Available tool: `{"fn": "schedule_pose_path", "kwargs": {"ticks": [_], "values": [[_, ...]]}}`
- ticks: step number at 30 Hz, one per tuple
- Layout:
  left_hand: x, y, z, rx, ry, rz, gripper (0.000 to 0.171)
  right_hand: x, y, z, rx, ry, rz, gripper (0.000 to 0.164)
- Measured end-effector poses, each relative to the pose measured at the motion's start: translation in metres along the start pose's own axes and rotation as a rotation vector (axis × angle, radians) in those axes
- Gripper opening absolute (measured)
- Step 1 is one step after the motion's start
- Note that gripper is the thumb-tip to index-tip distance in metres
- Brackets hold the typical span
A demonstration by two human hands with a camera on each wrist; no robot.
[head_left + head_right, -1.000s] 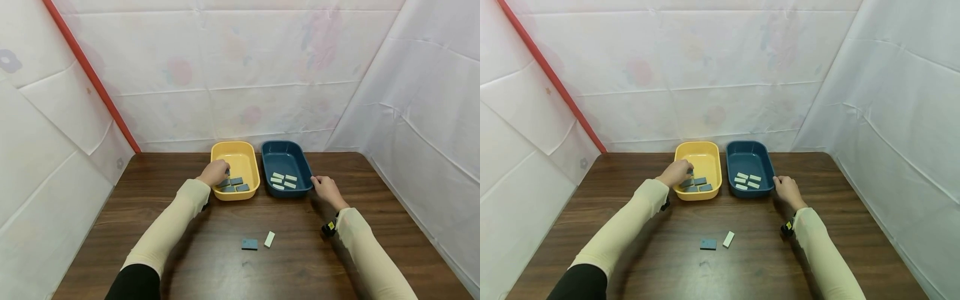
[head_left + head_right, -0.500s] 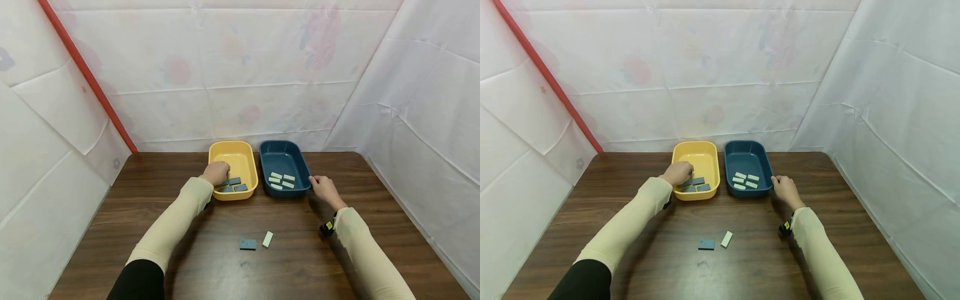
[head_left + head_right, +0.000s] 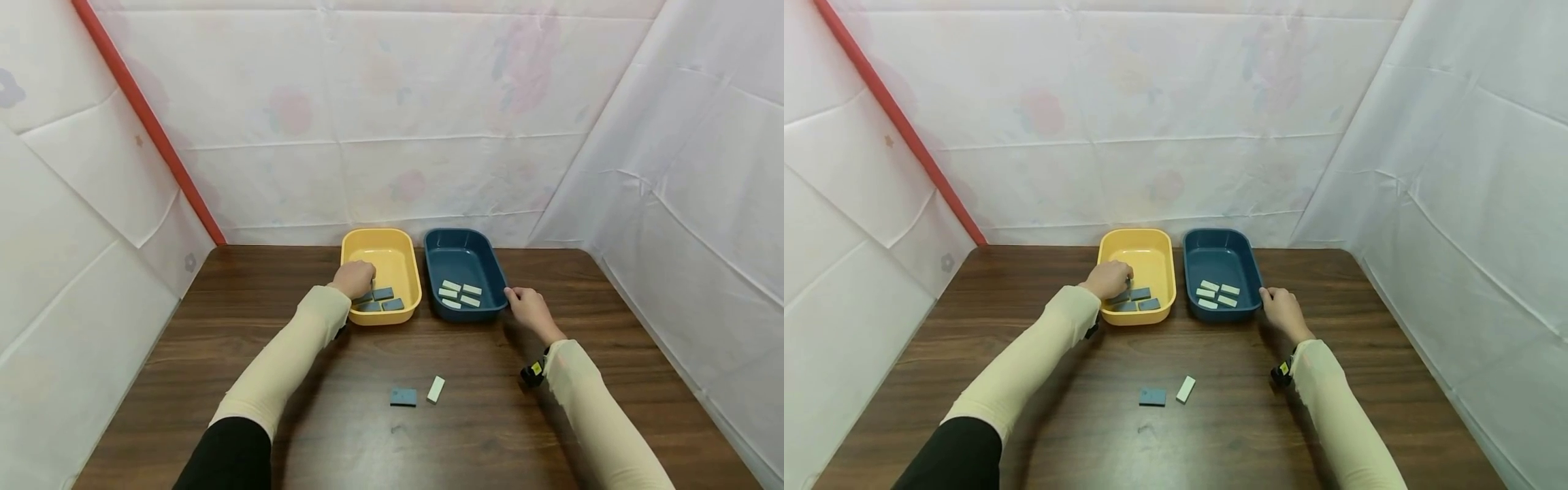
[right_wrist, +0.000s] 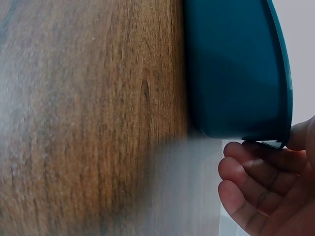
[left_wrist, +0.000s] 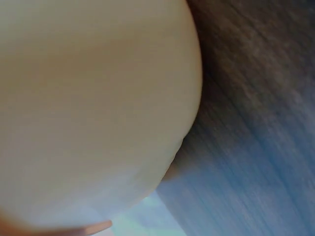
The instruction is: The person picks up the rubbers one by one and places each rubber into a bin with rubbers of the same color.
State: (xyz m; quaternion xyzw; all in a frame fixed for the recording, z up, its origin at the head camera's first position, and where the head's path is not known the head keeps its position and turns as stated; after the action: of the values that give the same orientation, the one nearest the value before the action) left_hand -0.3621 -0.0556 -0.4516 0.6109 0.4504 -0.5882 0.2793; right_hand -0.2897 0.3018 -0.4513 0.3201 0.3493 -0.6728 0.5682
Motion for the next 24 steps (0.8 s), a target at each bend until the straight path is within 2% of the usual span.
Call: {"fn": "schedule_pose_path", "kwargs": {"ticks": [7, 13, 17, 24], "values": [[-0.002, 0.004, 0.0, 0.001, 0.063, 0.011, 0.037, 0.001, 0.001, 0.001, -0.008, -0.002, 0.0, 0.044], [-0.007, 0.007, -0.001, -0.017, 0.11, -0.009, 0.019, 0.0, 0.003, 0.001, -0.006, -0.012, -0.006, 0.045], [-0.013, 0.009, -0.002, -0.039, 0.135, -0.013, 0.029, 0.0, 0.003, 0.0, -0.004, -0.025, -0.006, 0.046], [-0.022, 0.014, -0.002, -0.035, 0.126, -0.064, 0.028, 0.001, 0.002, -0.001, 0.003, -0.021, -0.005, 0.047]]}}
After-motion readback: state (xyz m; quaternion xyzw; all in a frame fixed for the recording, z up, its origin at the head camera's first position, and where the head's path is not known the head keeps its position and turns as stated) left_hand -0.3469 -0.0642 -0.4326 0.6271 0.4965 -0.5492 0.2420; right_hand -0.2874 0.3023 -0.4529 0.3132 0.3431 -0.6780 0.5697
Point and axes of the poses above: each hand's wrist, its own y-axis away from the middle knuckle, its own x-axis out of the palm, z = x × y, the point moved 5 cm from there along -y, towards the middle knuckle, and after that the axes turned 11 degrees about -z, right-handed, at the moved point
